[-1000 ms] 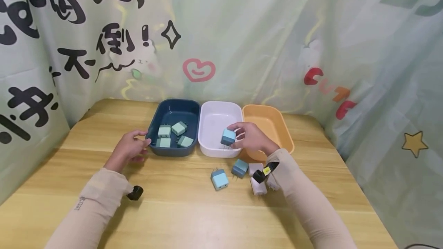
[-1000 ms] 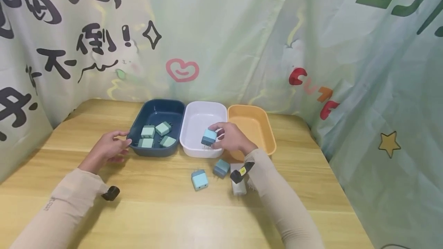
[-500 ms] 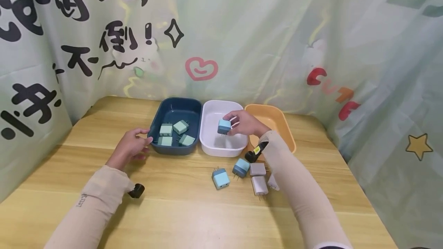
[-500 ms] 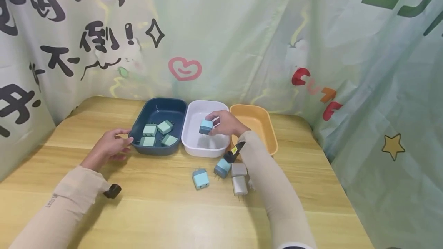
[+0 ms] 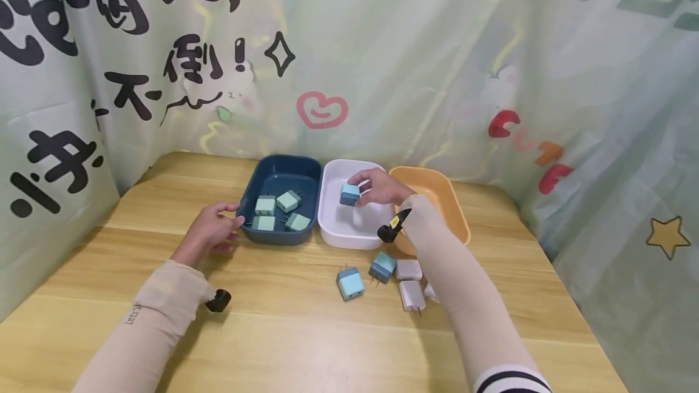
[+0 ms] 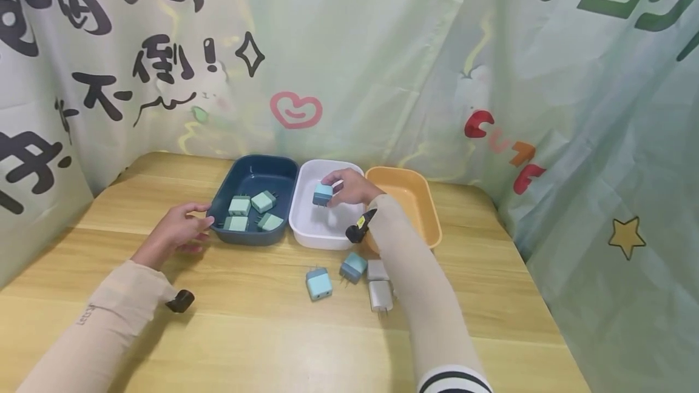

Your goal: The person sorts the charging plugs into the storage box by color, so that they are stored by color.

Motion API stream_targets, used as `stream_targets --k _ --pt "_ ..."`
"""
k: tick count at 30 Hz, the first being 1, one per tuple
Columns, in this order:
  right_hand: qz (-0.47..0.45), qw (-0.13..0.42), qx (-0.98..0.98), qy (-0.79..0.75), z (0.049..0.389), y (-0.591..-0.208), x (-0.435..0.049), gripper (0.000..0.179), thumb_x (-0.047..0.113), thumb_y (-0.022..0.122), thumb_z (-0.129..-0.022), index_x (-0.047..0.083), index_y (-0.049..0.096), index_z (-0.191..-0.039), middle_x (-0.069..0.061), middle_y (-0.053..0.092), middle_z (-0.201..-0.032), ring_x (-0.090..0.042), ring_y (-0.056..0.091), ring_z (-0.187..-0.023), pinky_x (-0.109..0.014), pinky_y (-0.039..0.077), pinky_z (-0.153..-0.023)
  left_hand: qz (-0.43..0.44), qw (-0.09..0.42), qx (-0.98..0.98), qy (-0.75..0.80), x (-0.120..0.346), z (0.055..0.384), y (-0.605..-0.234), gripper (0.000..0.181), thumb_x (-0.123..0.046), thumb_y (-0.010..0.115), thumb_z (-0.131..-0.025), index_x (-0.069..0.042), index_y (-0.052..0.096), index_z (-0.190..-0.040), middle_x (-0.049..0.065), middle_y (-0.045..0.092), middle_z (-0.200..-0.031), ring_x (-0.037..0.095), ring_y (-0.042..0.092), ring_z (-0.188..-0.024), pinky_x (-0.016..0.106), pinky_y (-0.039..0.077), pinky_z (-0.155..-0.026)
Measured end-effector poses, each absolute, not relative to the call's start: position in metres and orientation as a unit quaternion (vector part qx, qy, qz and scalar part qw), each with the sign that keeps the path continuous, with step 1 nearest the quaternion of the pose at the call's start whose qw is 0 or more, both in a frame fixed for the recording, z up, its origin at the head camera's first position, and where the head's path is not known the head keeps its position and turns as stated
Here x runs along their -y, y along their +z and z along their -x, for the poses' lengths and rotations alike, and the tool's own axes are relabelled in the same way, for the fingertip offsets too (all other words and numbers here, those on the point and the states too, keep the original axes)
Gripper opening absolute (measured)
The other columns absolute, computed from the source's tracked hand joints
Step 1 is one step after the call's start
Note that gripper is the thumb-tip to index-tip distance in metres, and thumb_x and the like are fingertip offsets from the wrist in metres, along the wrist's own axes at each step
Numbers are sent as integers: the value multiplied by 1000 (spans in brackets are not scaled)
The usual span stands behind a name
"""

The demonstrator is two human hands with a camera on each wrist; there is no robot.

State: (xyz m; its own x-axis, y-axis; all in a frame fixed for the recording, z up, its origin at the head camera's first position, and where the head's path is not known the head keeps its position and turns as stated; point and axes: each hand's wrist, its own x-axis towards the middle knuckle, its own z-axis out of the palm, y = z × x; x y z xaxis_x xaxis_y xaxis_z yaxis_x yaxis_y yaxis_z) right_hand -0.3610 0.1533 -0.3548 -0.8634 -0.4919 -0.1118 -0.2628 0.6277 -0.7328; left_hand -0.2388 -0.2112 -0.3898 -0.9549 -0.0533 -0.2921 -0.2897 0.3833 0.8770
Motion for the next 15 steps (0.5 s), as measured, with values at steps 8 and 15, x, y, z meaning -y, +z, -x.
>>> stream_targets --k 8,15 --pt "177 164 -894 -377 369 -356 -150 54 -1 81 -74 6 62 -125 -9 60 -122 -28 57 -111 -39 47 -95 110 109 -822 548 211 240 -390 53 -17 54 -100 -8 36 -149 20 57 -116 27 59 -85 38 56 -67" --pt "166 165 -892 -387 371 -358 -148 53 -2 80 -75 6 62 -124 -9 60 -121 -28 57 -111 -39 46 -96 109 107 -824 546 212 240 -390 52 -17 54 -100 -8 37 -149 19 57 -112 27 59 -86 38 56 -67"
